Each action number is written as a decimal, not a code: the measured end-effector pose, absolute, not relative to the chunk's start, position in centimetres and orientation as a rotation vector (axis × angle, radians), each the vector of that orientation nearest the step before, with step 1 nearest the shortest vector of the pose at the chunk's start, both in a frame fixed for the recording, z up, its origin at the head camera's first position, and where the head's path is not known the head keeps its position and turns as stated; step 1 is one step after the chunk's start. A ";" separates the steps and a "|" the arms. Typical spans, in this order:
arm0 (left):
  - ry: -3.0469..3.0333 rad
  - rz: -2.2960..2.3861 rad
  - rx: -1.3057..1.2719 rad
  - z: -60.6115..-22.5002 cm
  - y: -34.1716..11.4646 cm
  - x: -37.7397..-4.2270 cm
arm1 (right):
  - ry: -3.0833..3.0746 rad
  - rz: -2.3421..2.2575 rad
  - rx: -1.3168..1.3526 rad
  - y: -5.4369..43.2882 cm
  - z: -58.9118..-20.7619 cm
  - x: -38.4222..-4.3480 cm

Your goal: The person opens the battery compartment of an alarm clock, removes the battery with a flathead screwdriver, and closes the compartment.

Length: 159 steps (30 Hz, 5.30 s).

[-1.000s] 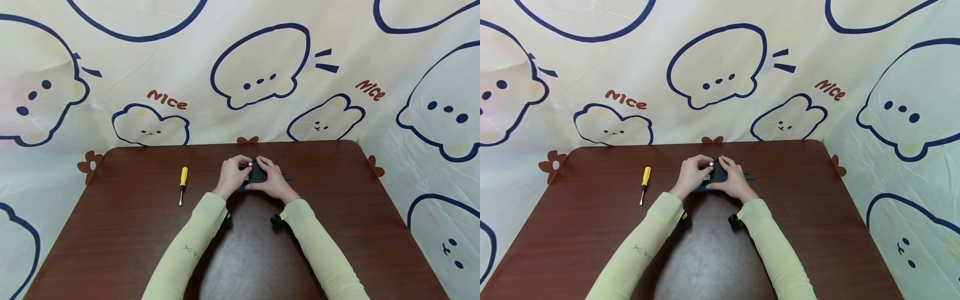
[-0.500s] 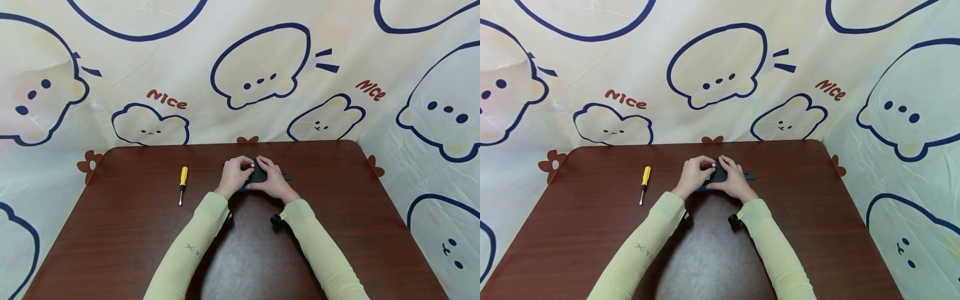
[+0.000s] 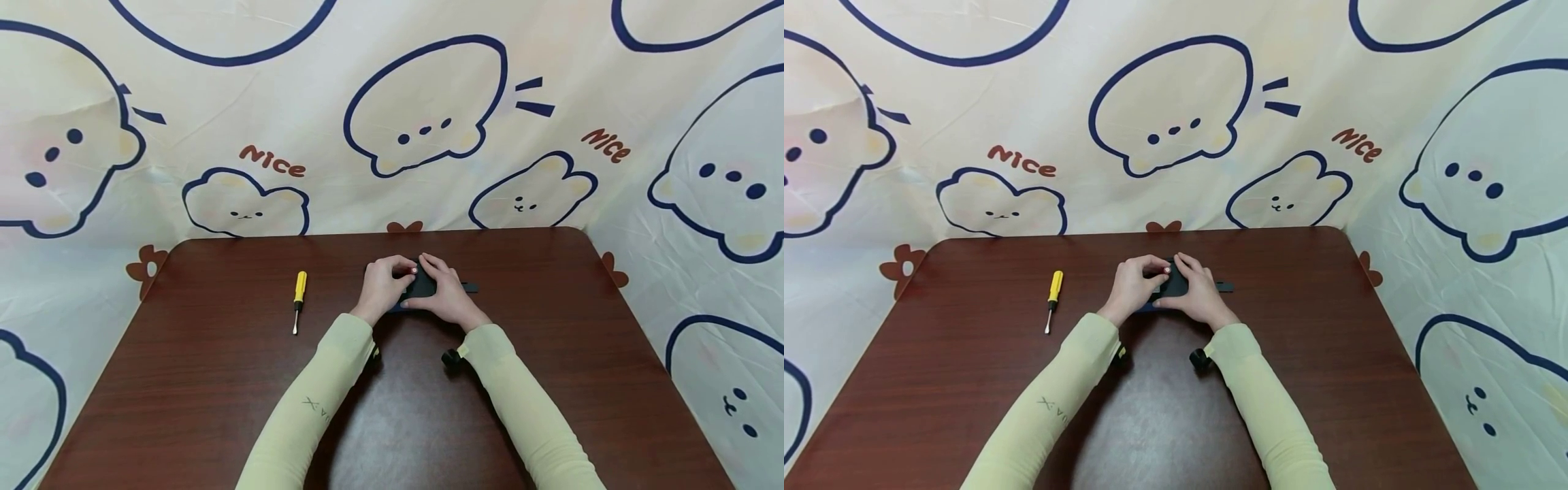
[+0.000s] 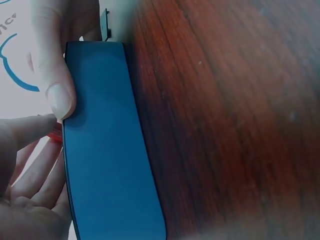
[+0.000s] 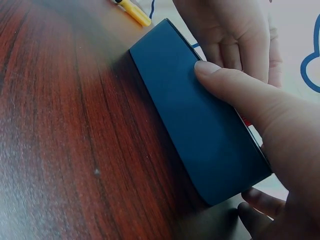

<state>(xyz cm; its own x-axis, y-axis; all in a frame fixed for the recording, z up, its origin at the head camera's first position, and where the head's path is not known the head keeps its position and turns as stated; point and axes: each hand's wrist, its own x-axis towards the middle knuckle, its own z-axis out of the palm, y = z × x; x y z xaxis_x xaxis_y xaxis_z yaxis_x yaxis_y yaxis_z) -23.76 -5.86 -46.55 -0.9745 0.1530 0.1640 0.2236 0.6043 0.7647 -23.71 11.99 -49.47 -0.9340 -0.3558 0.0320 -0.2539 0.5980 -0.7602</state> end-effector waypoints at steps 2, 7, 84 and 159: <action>-2.731 -1.323 -0.329 -46.6 -5.9 -23.8 | 2.696 -1.255 -0.513 12.0 -49.4 -23.7; -2.707 -1.301 -0.375 -46.4 -5.9 -23.9 | 2.692 -1.260 -0.514 12.0 -49.3 -23.7; -2.466 -1.441 -0.141 -43.2 -15.7 -21.6 | 2.668 -1.268 -0.440 11.9 -49.3 -23.5; -2.665 -1.248 0.402 -46.0 -26.9 -20.7 | 2.666 -1.274 -0.426 11.9 -49.5 -23.5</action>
<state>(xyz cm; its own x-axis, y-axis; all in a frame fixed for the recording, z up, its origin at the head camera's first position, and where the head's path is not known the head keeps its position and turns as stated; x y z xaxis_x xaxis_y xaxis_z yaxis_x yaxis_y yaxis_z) -20.74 -26.86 -45.96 -0.9489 -0.3131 0.0403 -0.1694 0.6129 0.7718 -23.53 11.95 -49.47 -0.9474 -0.3196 -0.0177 -0.1870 0.5976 -0.7797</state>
